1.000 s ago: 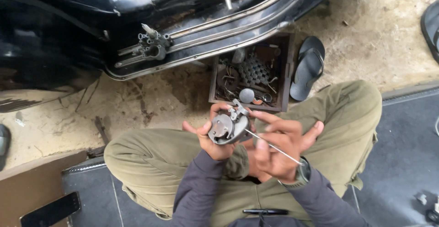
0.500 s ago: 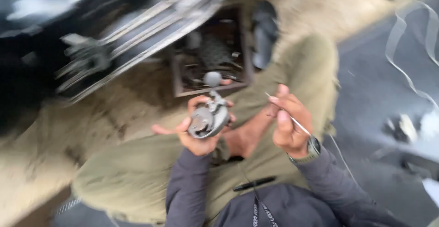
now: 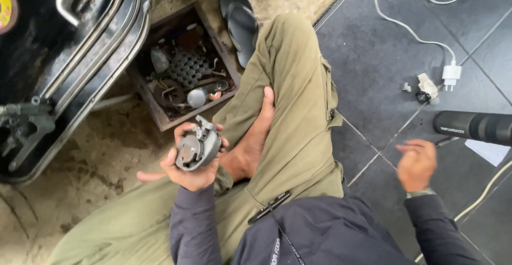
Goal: The person sits on the floor and uses a small metal tool to adjust a circular motorcycle part held in their left hand. They briefly consult a handwritten note and pen before continuing to manipulate the part with the tool.
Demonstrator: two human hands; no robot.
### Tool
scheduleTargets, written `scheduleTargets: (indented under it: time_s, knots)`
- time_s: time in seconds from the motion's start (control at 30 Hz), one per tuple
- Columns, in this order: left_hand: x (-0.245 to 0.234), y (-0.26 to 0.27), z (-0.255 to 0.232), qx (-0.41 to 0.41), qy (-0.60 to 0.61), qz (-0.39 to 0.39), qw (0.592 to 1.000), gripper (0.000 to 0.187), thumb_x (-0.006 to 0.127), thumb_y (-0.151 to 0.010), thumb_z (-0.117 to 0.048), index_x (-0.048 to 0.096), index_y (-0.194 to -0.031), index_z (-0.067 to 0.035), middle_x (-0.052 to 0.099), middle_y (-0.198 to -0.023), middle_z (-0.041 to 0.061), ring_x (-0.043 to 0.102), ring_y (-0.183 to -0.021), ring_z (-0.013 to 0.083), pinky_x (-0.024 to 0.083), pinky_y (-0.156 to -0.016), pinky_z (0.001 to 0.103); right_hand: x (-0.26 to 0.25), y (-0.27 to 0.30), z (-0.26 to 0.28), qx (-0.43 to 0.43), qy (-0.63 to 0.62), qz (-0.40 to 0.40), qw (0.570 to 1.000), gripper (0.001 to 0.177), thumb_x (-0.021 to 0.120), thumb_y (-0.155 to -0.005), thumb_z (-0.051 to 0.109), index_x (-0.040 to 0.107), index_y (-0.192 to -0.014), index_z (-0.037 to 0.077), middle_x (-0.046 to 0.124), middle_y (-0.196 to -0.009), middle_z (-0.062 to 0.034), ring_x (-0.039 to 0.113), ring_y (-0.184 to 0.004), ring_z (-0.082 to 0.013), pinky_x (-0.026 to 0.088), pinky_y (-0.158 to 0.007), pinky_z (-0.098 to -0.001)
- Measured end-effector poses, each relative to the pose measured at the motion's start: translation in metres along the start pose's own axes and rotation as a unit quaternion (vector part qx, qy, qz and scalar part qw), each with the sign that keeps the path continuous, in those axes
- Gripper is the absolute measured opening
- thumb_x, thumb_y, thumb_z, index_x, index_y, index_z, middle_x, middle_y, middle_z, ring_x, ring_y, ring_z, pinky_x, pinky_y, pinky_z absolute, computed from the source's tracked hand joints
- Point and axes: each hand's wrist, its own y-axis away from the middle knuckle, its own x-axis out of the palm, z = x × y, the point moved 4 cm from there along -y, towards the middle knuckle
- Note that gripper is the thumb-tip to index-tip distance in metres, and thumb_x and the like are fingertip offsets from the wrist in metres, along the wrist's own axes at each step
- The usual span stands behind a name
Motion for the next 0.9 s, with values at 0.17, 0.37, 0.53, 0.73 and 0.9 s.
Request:
scheduleTargets:
  time_s: [0.17,0.37,0.53,0.73,0.9]
  knots:
    - [-0.009,0.001,-0.001,-0.013,0.005,-0.009,1.0,0.047,0.058,-0.087,-0.046,0.058,-0.12,-0.014,0.055,-0.117,0.039,0.062,-0.083,0.0445,0.055,-0.073,0.046,-0.029,0.069,-0.195,0.091,0.134,-0.102,0.981,0.029,0.049,-0.089,-0.005,0.076,-0.098,0.0,0.066,-0.105,-0.0229,0.064,-0.099,-0.0434,0.05,-0.095,-0.0517]
    - [-0.007,-0.006,0.001,0.023,-0.003,-0.03,0.999,0.048,0.056,-0.085,-0.048,0.061,-0.115,-0.012,0.058,-0.113,0.033,0.062,-0.094,0.0459,0.053,-0.065,0.047,-0.048,0.021,-0.247,0.102,0.278,-0.065,0.953,0.05,0.052,-0.091,-0.006,0.08,-0.133,-0.012,0.067,-0.122,-0.0299,0.063,-0.108,-0.0468,0.05,-0.097,-0.0494]
    - [-0.022,-0.008,0.005,0.051,-0.004,-0.058,0.997,0.051,0.055,-0.082,-0.046,0.061,-0.115,-0.008,0.061,-0.106,0.038,0.063,-0.087,0.0512,0.051,-0.064,0.05,-0.025,0.029,-0.371,0.043,0.594,0.367,0.715,0.039,0.046,-0.102,0.028,0.084,-0.101,0.024,0.081,-0.116,0.0,0.068,-0.127,-0.0203,0.051,-0.098,-0.0352]
    - [-0.037,-0.007,0.015,0.112,0.032,-0.031,0.993,0.056,0.045,-0.089,-0.053,0.046,-0.125,-0.01,0.059,-0.111,0.044,0.07,-0.078,0.0474,0.062,-0.065,0.047,-0.056,-0.012,-0.312,-0.027,0.528,0.296,0.796,0.032,0.052,-0.1,0.035,0.08,-0.112,0.025,0.074,-0.121,0.0003,0.067,-0.108,-0.0211,0.052,-0.086,-0.0361]
    - [-0.026,-0.014,0.002,0.13,0.059,-0.024,0.989,0.057,0.043,-0.092,-0.051,0.046,-0.127,-0.006,0.06,-0.108,0.04,0.069,-0.077,0.0497,0.063,-0.065,0.047,-0.055,0.03,-0.26,-0.067,0.454,0.241,0.855,0.034,0.057,-0.099,0.042,0.076,-0.121,0.025,0.069,-0.126,0.0004,0.066,-0.093,-0.0217,0.053,-0.076,-0.0369]
